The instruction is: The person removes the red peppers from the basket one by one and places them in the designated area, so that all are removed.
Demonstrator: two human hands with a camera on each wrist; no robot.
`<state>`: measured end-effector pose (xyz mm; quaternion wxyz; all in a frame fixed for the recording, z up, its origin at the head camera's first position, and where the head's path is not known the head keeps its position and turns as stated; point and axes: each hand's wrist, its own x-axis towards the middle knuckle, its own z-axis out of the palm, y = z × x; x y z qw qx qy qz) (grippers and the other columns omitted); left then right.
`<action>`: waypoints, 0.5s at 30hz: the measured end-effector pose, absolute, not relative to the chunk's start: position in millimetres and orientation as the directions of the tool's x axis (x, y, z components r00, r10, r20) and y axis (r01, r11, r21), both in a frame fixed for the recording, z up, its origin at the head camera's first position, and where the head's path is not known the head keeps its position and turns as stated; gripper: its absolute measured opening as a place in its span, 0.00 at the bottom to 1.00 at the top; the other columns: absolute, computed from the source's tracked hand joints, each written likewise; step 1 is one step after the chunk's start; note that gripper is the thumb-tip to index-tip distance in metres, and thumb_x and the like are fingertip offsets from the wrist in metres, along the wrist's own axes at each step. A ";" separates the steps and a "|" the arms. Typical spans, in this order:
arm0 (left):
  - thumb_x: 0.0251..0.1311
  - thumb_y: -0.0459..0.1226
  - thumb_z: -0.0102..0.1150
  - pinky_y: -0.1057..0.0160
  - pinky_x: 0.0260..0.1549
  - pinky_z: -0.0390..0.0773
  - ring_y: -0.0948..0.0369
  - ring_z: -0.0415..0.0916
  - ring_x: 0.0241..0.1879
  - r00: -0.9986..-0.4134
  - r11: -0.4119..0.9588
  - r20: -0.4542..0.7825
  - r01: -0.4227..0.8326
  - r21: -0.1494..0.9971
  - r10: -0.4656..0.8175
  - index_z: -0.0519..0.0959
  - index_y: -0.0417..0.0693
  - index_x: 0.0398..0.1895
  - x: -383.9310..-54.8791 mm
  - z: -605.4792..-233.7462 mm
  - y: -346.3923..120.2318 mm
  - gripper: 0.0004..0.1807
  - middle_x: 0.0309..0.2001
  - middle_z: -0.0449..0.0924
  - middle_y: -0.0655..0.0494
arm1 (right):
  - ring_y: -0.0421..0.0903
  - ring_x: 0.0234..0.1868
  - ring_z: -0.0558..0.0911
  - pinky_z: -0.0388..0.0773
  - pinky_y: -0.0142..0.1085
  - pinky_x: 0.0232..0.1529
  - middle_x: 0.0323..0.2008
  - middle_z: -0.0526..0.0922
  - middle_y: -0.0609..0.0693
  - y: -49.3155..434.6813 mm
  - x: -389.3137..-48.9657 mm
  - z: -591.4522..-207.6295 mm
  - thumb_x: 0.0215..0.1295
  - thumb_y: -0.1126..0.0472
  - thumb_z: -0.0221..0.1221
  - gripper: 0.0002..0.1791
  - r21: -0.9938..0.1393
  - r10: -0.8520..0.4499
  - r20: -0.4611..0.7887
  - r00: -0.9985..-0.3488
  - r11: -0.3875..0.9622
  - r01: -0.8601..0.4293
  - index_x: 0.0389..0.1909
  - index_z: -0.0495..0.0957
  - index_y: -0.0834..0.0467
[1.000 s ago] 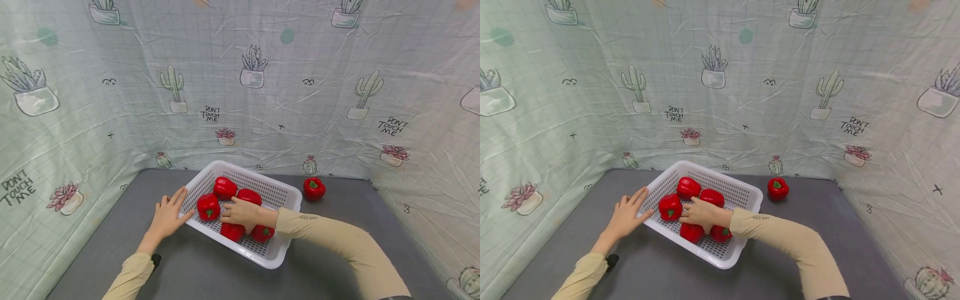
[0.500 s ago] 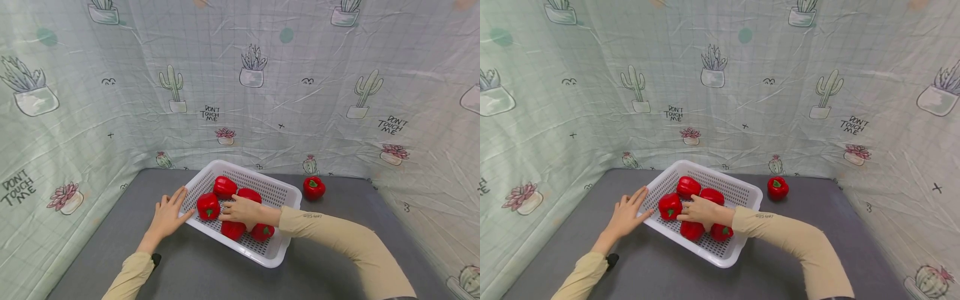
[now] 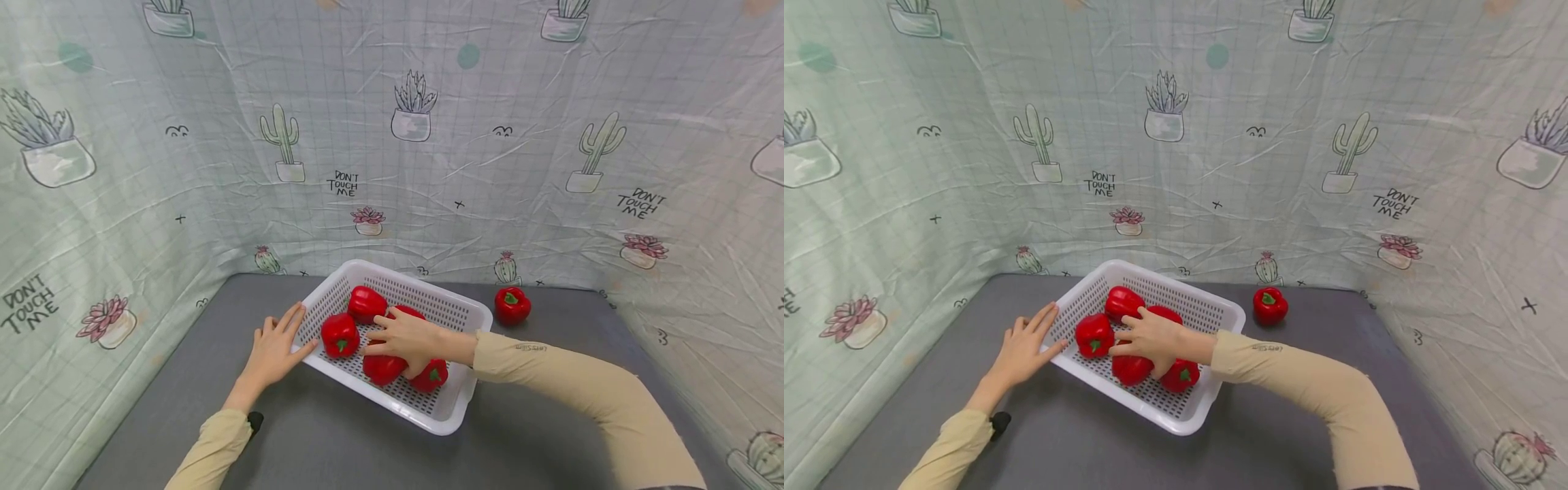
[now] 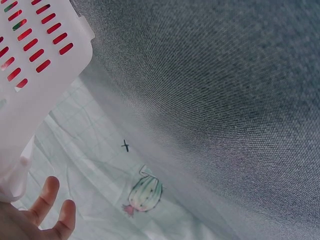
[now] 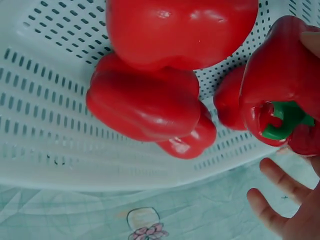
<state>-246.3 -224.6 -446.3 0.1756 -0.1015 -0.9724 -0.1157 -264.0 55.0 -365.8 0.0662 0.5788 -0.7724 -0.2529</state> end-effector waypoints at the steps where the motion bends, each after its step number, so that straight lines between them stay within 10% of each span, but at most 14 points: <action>1: 0.51 0.57 0.53 0.56 0.31 0.57 0.50 0.59 0.42 -0.917 0.952 0.366 0.239 0.190 0.157 0.58 0.48 0.66 -246.5 -446.1 -224.7 0.40 0.66 0.56 0.49 | 0.47 0.59 0.65 0.64 0.45 0.56 0.59 0.69 0.43 56.8 -263.6 -364.4 0.38 0.39 0.65 0.47 0.465 -0.928 -0.182 -0.324 0.209 -0.860 0.64 0.57 0.39; 15: 0.52 0.57 0.52 0.55 0.31 0.57 0.50 0.59 0.42 -0.916 0.950 0.369 0.243 0.198 0.157 0.59 0.48 0.66 -246.3 -446.6 -225.3 0.40 0.66 0.56 0.50 | 0.52 0.54 0.65 0.65 0.49 0.50 0.54 0.70 0.48 86.8 -251.8 -343.6 0.41 0.38 0.60 0.40 0.379 -0.922 -0.032 -0.386 0.346 -0.858 0.60 0.61 0.40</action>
